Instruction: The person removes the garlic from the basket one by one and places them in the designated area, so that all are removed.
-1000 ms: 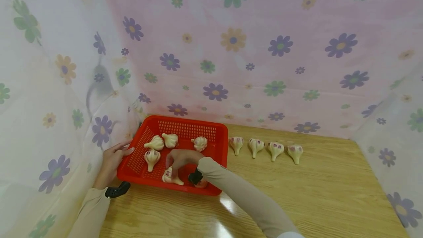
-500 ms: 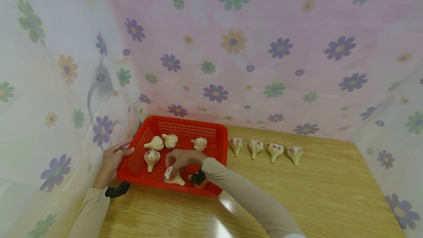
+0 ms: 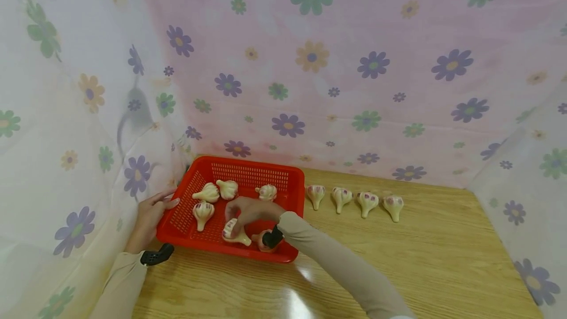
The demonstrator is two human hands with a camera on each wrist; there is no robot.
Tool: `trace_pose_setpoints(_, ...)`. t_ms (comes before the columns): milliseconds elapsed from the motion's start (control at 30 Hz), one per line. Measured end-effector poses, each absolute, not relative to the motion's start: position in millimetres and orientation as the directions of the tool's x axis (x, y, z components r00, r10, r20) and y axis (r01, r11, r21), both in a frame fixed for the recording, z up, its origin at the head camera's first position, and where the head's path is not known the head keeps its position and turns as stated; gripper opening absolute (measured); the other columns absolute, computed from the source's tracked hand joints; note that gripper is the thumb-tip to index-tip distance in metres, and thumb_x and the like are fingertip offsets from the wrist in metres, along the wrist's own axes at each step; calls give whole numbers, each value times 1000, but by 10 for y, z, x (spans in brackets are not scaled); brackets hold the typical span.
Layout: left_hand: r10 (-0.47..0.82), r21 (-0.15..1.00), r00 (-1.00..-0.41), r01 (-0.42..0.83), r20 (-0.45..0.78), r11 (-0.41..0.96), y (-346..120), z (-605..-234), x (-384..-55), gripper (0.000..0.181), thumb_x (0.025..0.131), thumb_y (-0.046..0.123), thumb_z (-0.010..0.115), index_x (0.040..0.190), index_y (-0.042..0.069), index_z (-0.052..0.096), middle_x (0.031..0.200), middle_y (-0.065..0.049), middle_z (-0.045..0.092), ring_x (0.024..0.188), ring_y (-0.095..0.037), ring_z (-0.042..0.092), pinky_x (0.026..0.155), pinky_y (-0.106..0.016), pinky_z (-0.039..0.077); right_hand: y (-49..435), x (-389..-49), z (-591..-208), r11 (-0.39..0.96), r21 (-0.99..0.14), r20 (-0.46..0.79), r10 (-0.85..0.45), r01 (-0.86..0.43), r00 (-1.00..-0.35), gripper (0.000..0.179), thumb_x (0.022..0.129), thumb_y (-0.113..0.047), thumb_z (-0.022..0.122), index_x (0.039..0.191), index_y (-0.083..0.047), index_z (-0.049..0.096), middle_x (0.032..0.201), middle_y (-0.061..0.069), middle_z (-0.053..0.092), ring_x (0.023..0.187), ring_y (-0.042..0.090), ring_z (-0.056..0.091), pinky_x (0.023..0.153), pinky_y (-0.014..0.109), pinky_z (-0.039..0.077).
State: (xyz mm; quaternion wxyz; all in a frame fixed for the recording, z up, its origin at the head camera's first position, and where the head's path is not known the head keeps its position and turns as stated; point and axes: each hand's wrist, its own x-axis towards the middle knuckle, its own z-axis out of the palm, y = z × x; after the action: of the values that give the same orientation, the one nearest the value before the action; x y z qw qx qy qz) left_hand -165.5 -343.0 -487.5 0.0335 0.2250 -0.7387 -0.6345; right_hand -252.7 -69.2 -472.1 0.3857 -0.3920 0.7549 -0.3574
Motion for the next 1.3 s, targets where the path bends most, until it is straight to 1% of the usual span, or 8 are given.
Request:
trace_pose_setpoints(367, -389, 954, -891, -287, -231, 90, -3415, -4870, -1654, 54, 91, 16, 61, 141, 4, 44, 142, -21, 38, 86, 2, 55, 72, -18, 50, -473, -2586, -4583, 400, -845, -229, -871, -355, -435, 24, 73, -9, 80, 91, -13, 63, 94, -3, 59, 88, 17, 52, 70, 25, 47)
trace_pose_setpoints(567, -384, 952, -893, -290, -235, 91, -3411, -4879, -1658, 55, 90, 17, 63, 140, 5, 45, 138, -19, 43, 85, 1, 56, 72, -19, 51, -297, -2602, -4495, 392, -844, -191, -858, -367, -478, 25, 74, -10, 80, 92, -14, 64, 96, -3, 61, 95, 23, 54, 74, 27, 47)
trace_pose_setpoints(667, -387, 951, -891, -294, -235, 99, -3419, -4886, -1659, 55, 90, 19, 64, 140, 5, 45, 139, -18, 43, 85, 1, 56, 72, -19, 51, -198, -2603, -4438, 381, -851, -172, -852, -362, -494, 25, 74, -9, 80, 93, -14, 64, 96, -2, 62, 91, 26, 55, 74, 28, 48)
trace_pose_setpoints(800, -392, 946, -889, -302, -236, 117, -3420, -4886, -1656, 55, 91, 20, 63, 141, 6, 44, 143, -20, 39, 85, 3, 55, 72, -18, 50, -63, -2620, -4392, 348, -875, -144, -851, -338, -505, 25, 75, -7, 79, 94, -11, 63, 97, 1, 61, 91, 28, 57, 74, 29, 50)
trace_pose_setpoints(933, -380, 946, -894, -301, -237, 118, -3421, -4876, -1656, 55, 91, 20, 62, 142, 6, 43, 143, -21, 38, 84, 3, 56, 72, -18, 50, 97, -2641, -4352, 319, -879, -103, -852, -353, -513, 26, 76, -7, 78, 97, -9, 62, 101, 1, 60, 98, 28, 57, 78, 29, 50)
trace_pose_setpoints(1100, -383, 944, -892, -305, -238, 124, -3428, -4863, -1647, 57, 90, 21, 64, 142, 6, 44, 140, -20, 41, 83, 2, 57, 71, -18, 50, 284, -2641, -4285, 312, -877, -79, -843, -365, -532, 29, 77, -11, 78, 101, -8, 61, 103, 2, 58, 94, 27, 56, 78, 30, 50)
trace_pose_setpoints(1200, -380, 944, -893, -306, -240, 124, -3436, -4852, -1640, 59, 89, 22, 65, 141, 6, 44, 131, -13, 51, 82, 0, 59, 71, -19, 51, 387, -2640, -4237, 328, -869, -77, -830, -371, -552, 28, 78, -13, 77, 101, -11, 62, 104, 1, 58, 94, 27, 54, 78, 33, 49)
trace_pose_setpoints(1300, -358, 949, -900, -300, -248, 95, -3442, -4839, -1638, 60, 89, 21, 66, 142, 5, 42, 111, 2, 60, 82, -3, 61, 71, -22, 52, 498, -2652, -4208, 346, -856, -73, -817, -385, -572, 29, 78, -15, 77, 101, -14, 61, 106, 0, 57, 98, 26, 53, 81, 34, 47)
